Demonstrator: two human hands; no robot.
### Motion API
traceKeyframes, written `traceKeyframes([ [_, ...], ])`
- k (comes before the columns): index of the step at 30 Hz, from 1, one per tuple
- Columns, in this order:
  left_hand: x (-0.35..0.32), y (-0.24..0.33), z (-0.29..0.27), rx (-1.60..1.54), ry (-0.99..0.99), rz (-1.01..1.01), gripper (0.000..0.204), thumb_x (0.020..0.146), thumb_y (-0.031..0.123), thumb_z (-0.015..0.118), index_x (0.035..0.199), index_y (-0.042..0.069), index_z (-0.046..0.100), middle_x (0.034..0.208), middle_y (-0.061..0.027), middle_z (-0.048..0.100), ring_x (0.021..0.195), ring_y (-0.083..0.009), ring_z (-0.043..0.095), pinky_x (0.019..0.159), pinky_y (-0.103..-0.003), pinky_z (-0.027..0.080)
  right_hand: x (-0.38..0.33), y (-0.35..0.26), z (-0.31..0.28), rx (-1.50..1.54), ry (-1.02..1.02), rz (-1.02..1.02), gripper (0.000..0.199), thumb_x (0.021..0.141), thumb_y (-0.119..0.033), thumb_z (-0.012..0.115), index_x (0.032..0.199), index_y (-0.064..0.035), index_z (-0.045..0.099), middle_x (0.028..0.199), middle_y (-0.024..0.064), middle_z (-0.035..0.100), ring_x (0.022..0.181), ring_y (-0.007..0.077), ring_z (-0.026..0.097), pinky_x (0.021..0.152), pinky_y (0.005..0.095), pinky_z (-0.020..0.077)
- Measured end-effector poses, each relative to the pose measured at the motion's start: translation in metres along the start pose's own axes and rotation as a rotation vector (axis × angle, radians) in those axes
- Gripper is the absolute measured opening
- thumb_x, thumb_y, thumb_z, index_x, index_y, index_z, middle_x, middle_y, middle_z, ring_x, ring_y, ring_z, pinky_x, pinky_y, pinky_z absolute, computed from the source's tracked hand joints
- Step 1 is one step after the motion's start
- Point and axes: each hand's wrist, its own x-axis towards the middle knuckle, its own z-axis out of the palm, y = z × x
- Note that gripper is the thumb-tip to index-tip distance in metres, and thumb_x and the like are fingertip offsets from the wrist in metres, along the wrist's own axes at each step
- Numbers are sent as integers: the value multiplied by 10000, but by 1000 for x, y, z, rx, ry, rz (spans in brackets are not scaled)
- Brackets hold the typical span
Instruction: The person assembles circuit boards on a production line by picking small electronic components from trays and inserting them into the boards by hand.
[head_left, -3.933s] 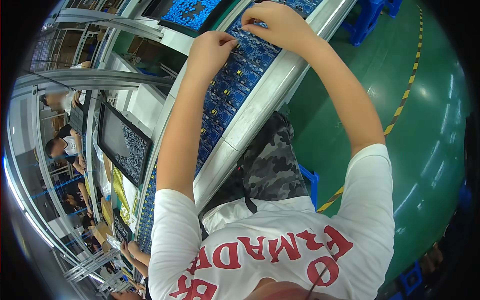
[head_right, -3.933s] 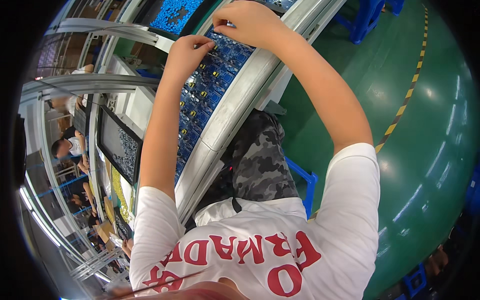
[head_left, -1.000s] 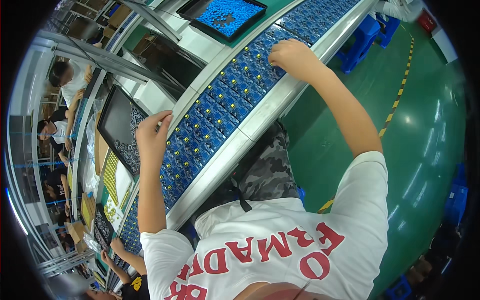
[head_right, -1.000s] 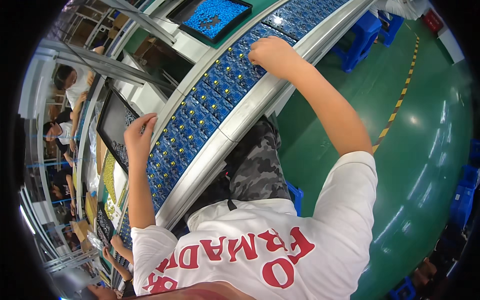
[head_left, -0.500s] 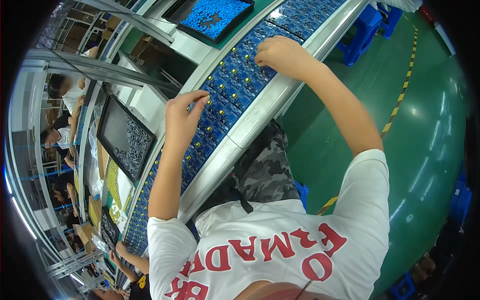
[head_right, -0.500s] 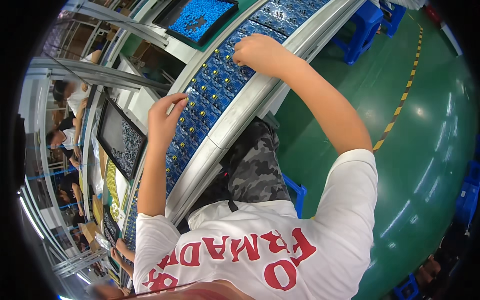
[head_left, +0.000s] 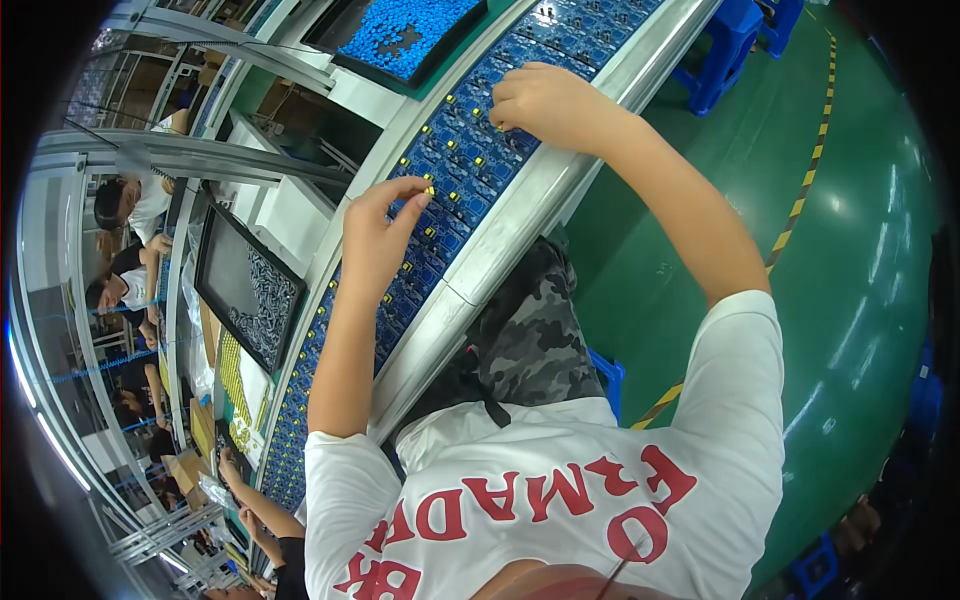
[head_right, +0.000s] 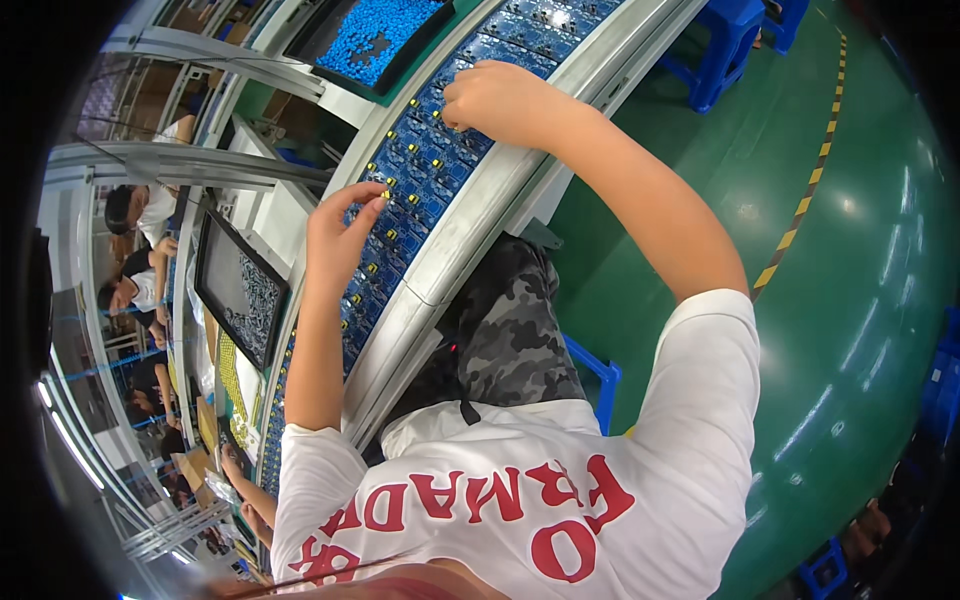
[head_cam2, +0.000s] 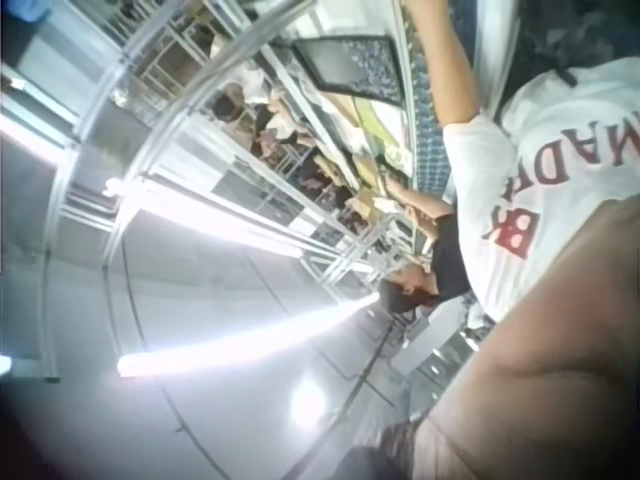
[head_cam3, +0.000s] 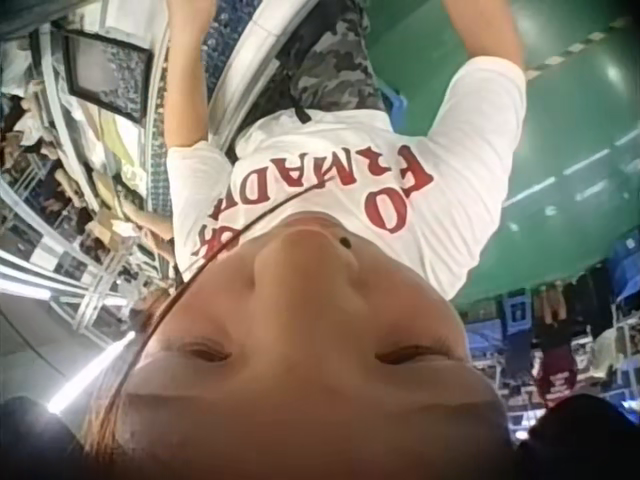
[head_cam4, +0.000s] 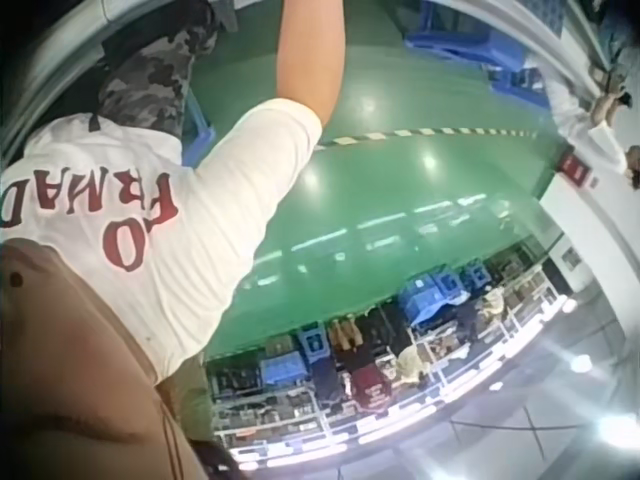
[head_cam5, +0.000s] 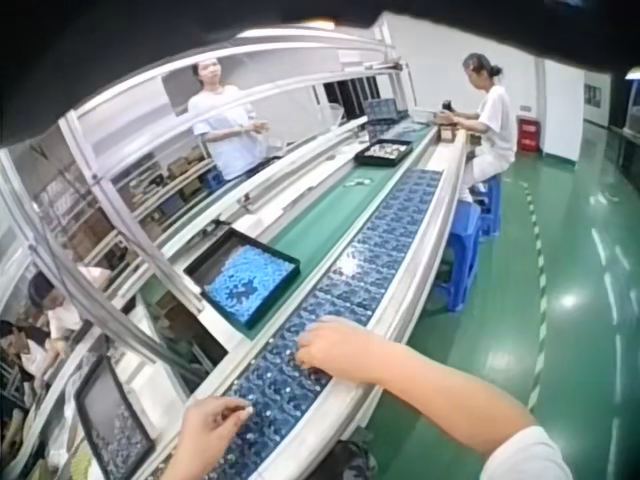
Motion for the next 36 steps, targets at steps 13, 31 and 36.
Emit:
traceKeyframes([
  [13,-10,-19,-5,-35,-13,0,185,886,97,696,1041,-3,714,931,-119,718,891,-202,676,798,-314,515,-5,-1,-1,-37,-15,13,99,803,-108,677,896,-97,710,907,11,660,980,190,620,909,328,475],
  [31,-20,-27,-15,-106,13,11,180,864,90,699,1011,-12,708,928,-127,715,885,-213,665,804,-327,509,-9,2,4,187,107,99,90,833,-115,696,896,-57,724,902,56,678,906,268,633,808,391,516],
  [36,-22,-26,-20,-116,0,11,188,856,84,696,1013,-18,705,934,-130,717,877,-224,669,798,-330,511,-7,0,5,152,95,96,91,830,-110,698,897,-54,724,913,57,682,912,271,633,811,390,516],
])
